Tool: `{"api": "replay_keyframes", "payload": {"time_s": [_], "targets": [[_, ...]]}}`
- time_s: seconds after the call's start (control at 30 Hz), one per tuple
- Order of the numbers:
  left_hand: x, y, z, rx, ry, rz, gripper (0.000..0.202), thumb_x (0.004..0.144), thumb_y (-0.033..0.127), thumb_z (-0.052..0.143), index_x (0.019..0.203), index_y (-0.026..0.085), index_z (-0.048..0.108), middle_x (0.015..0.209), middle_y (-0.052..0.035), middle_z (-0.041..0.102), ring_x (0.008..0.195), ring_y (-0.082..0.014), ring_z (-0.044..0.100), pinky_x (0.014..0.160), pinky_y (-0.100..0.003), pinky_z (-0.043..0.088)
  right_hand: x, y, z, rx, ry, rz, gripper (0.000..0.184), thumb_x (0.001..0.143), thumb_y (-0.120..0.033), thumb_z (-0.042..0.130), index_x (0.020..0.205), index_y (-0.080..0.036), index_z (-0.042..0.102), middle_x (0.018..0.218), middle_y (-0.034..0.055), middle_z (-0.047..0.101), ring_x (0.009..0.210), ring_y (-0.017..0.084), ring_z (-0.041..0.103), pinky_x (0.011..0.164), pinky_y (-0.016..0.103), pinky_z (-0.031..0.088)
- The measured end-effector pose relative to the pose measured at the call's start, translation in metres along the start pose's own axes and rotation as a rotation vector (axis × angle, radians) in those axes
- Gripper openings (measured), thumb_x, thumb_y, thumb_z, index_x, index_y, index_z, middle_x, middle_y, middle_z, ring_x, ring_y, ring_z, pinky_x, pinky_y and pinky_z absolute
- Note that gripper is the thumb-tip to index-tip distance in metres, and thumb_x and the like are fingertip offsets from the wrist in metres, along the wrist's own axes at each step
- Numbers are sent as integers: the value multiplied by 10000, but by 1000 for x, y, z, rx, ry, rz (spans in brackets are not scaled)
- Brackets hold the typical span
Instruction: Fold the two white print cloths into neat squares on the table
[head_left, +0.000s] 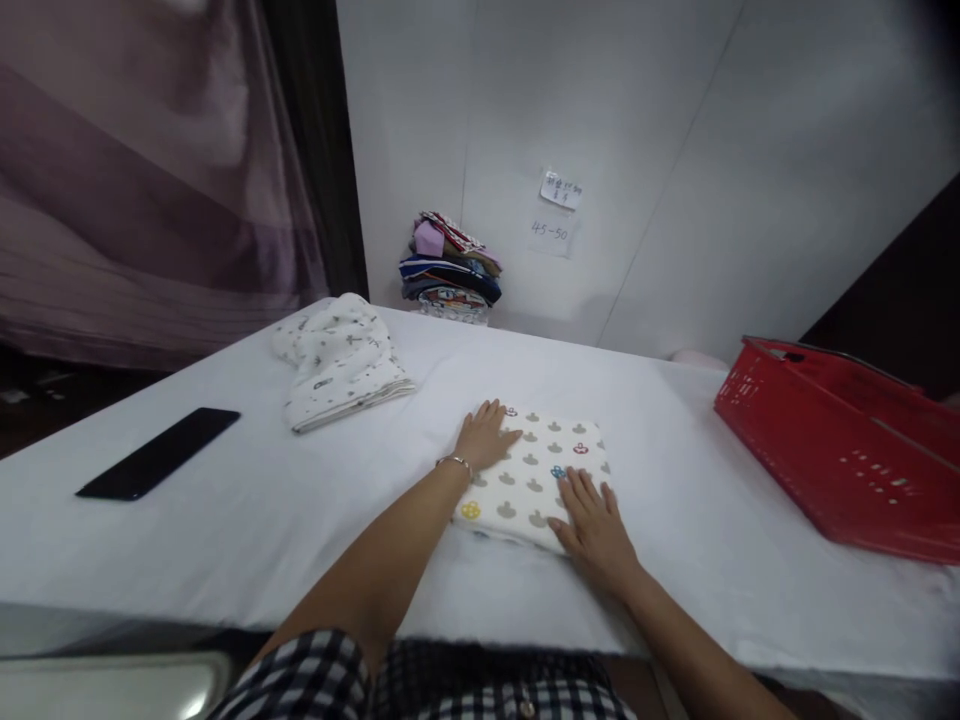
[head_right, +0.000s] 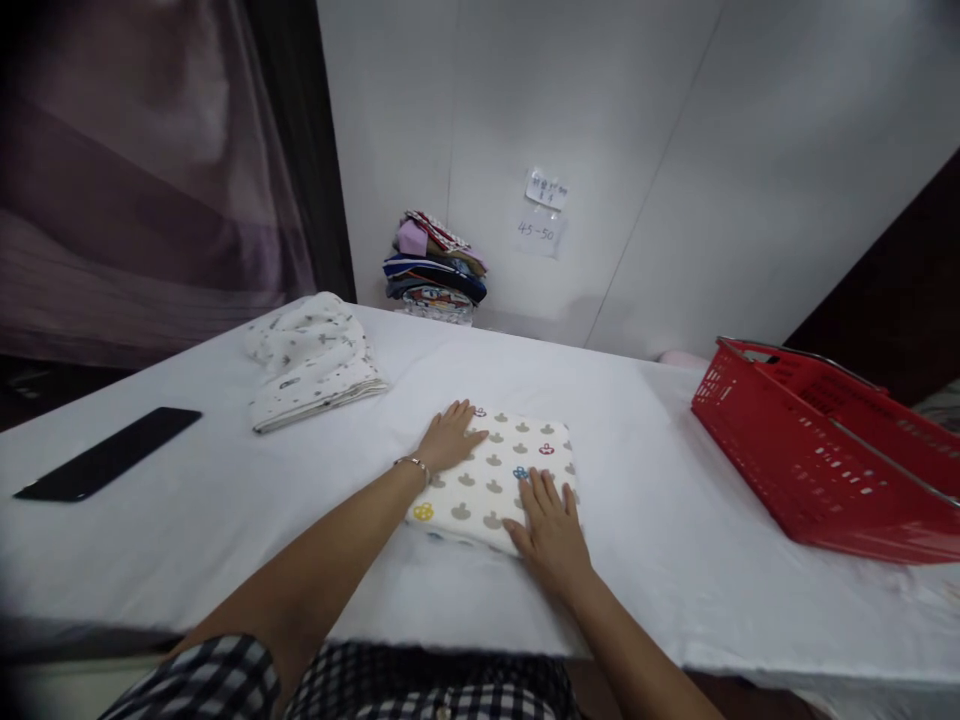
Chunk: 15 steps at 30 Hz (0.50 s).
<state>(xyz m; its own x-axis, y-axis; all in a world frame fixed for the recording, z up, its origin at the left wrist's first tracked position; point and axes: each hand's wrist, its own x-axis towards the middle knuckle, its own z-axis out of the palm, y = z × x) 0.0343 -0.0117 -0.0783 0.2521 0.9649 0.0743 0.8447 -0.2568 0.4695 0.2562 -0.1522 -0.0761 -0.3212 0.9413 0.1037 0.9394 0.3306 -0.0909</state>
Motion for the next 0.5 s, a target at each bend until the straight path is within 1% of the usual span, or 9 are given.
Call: {"api": "replay_keyframes", "payload": {"time_s": [0.1, 0.2, 0.27, 0.33, 0.37, 0.43, 0.47, 0.5], "targets": [[1, -5, 2, -25, -1, 16, 698, 840, 600, 321, 1402, 188, 275, 1517, -70, 149, 1395, -221, 70, 1109, -399, 130, -1, 0, 0, 3, 1, -5, 616, 905, -535, 255, 1409, -185, 313, 1490, 75, 186, 1381, 246, 120, 1098, 515, 106], [1, -3, -1, -52, -4, 31, 695, 840, 588, 329, 1396, 172, 290, 1515, -71, 156, 1395, -215, 69, 1114, -373, 120, 0, -1, -1, 54, -5, 10, 628, 898, -548, 261, 1407, -183, 318, 1491, 68, 186, 1383, 241, 112, 1104, 510, 79], [1, -2, -4, -77, -26, 25, 677, 841, 559, 353, 1396, 176, 288, 1517, -67, 146, 1396, -207, 61, 1116, -362, 114, 2, 1, -2, 140, -15, 20, 632, 887, -557, 292, 1402, -192, 327, 1489, 62, 200, 1383, 237, 115, 1106, 511, 65], [-2, -1, -10, -106, -56, 13, 678, 828, 530, 403, 1396, 179, 285, 1521, -68, 124, 1398, -204, 35, 1117, -341, 113, 3, 7, -5, 292, -13, 37, 619, 873, -556, 334, 1389, -215, 352, 1482, 53, 231, 1379, 230, 138, 1110, 506, 80], [-5, -2, -13, -120, -64, 4, 694, 813, 519, 438, 1396, 176, 282, 1524, -71, 106, 1398, -209, 18, 1116, -333, 114, 2, 12, -7, 387, 14, 59, 610, 866, -551, 352, 1379, -222, 372, 1478, 50, 246, 1376, 225, 154, 1113, 495, 102], [-15, -5, -20, -150, -58, -26, 740, 778, 495, 510, 1398, 169, 273, 1526, -82, 76, 1397, -225, 12, 1113, -325, 131, -1, 25, -12, 576, 128, 158, 600, 846, -548, 391, 1353, -228, 416, 1474, 42, 266, 1371, 220, 180, 1111, 462, 177], [-22, -7, -24, -171, -45, -52, 759, 765, 481, 536, 1400, 166, 265, 1524, -93, 89, 1396, -232, 49, 1107, -323, 156, -3, 32, -14, 660, 191, 240, 605, 831, -551, 416, 1345, -231, 427, 1475, 37, 266, 1368, 222, 193, 1103, 443, 225], [-31, -10, -27, -194, -28, -91, 768, 758, 465, 552, 1401, 164, 259, 1516, -107, 133, 1388, -239, 118, 1095, -321, 195, -5, 40, -15, 742, 242, 337, 619, 813, -551, 447, 1344, -233, 427, 1477, 36, 265, 1361, 228, 215, 1089, 425, 271]]}}
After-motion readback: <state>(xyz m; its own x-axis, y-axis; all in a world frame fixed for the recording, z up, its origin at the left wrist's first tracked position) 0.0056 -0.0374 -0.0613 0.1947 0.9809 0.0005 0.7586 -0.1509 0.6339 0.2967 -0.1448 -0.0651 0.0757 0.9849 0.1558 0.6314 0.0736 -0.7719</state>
